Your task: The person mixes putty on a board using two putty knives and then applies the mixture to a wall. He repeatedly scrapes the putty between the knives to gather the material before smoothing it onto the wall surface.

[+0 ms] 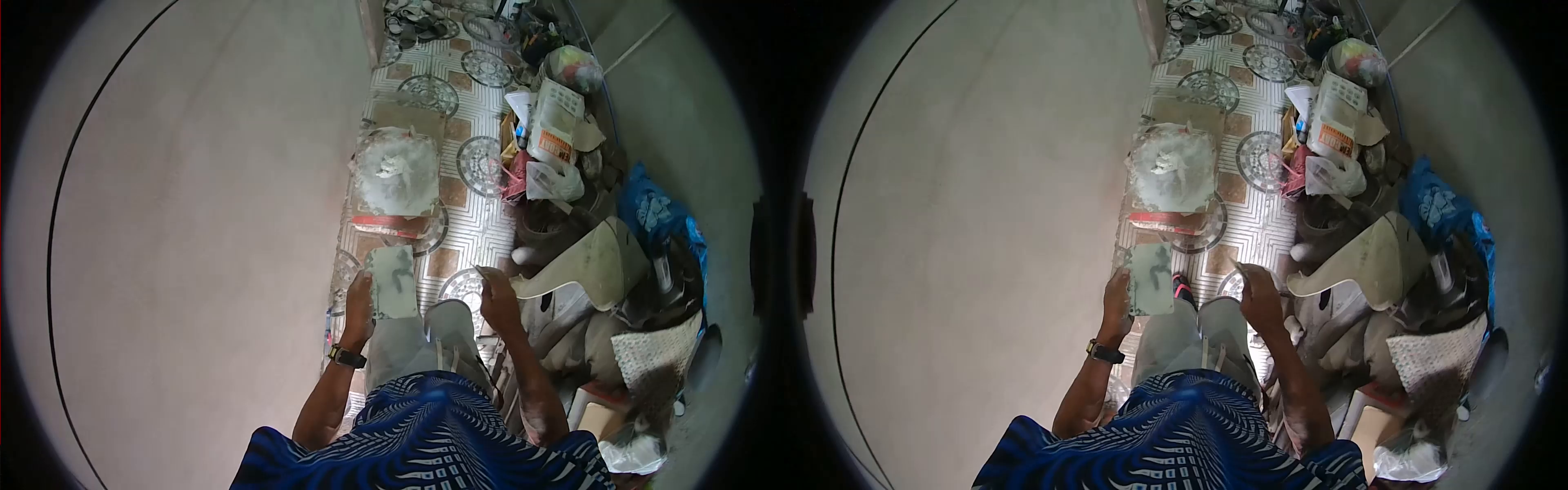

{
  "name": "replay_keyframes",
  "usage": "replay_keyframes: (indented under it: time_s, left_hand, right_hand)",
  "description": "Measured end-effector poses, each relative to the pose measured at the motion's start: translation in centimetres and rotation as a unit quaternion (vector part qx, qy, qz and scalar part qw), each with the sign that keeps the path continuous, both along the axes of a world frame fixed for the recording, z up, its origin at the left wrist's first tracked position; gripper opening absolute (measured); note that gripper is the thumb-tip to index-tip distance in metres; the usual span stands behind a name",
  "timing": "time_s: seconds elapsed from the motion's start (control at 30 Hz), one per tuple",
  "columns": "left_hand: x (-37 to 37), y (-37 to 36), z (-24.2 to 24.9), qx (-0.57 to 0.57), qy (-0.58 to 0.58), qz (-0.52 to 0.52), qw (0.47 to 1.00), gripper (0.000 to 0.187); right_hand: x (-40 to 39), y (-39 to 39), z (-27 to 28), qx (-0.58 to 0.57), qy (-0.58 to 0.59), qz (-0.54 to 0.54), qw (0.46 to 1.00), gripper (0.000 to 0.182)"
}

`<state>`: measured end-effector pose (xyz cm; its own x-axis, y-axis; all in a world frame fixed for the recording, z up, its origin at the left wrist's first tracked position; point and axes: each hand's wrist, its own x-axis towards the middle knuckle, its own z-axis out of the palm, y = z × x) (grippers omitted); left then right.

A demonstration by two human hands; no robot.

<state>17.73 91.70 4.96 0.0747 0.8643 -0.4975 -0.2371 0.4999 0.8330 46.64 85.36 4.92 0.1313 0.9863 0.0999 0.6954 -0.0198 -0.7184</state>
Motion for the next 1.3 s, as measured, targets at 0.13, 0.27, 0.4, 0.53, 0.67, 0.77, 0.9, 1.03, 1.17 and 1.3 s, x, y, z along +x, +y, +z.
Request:
replay_keyframes:
  time_s: [0.13,0.27,0.4,0.53,0.67,0.77,0.9,1.03,1.17,1.3]
  left_hand:
    - [1.2,2.9,-2.1,-0.012,0.016,0.033,0.999,0.037]
    - [0.6,4.7,-7.4,-0.044,0.051,0.059,0.996,0.037]
    - [2.4,6.8,-9.2,-0.023,0.047,0.119,0.992,0.036]
    - [2.9,8.2,-16.6,-0.052,0.052,0.213,0.974,0.039]
    - [3.0,9.8,-23.8,-0.092,0.146,0.191,0.966,0.044]
    - [3.9,13.4,-27.5,-0.070,0.150,0.187,0.968,0.043]
    - [1.6,16.8,-36.4,-0.005,0.109,0.190,0.976,0.039]
    - [1.8,21.8,-40.1,0.068,0.038,0.205,0.976,0.037]
    - [2.8,26.6,-41.8,0.119,-0.032,0.249,0.961,0.034]
    - [2.5,28.7,-42.8,0.148,-0.080,0.242,0.956,0.034]
  right_hand:
    - [1.3,5.3,-2.7,0.043,-0.076,0.093,0.992,0.037]
    - [2.3,11.1,-9.3,0.074,-0.145,0.195,0.967,0.043]
    - [3.1,18.1,-17.5,0.081,-0.195,0.294,0.932,0.048]
    - [3.8,25.2,-26.7,0.101,-0.291,0.353,0.883,0.046]
    - [3.8,31.5,-35.2,0.114,-0.277,0.359,0.884,0.041]
    - [3.1,35.0,-39.3,0.143,-0.283,0.351,0.881,0.041]
    - [2.1,38.5,-44.2,0.182,-0.291,0.338,0.876,0.041]
    - [1.3,39.1,-47.3,0.190,-0.300,0.334,0.873,0.041]
    - [1.5,38.0,-49.8,0.136,-0.313,0.370,0.864,0.037]
    - [1.5,39.3,-44.7,0.071,-0.290,0.411,0.861,0.033]
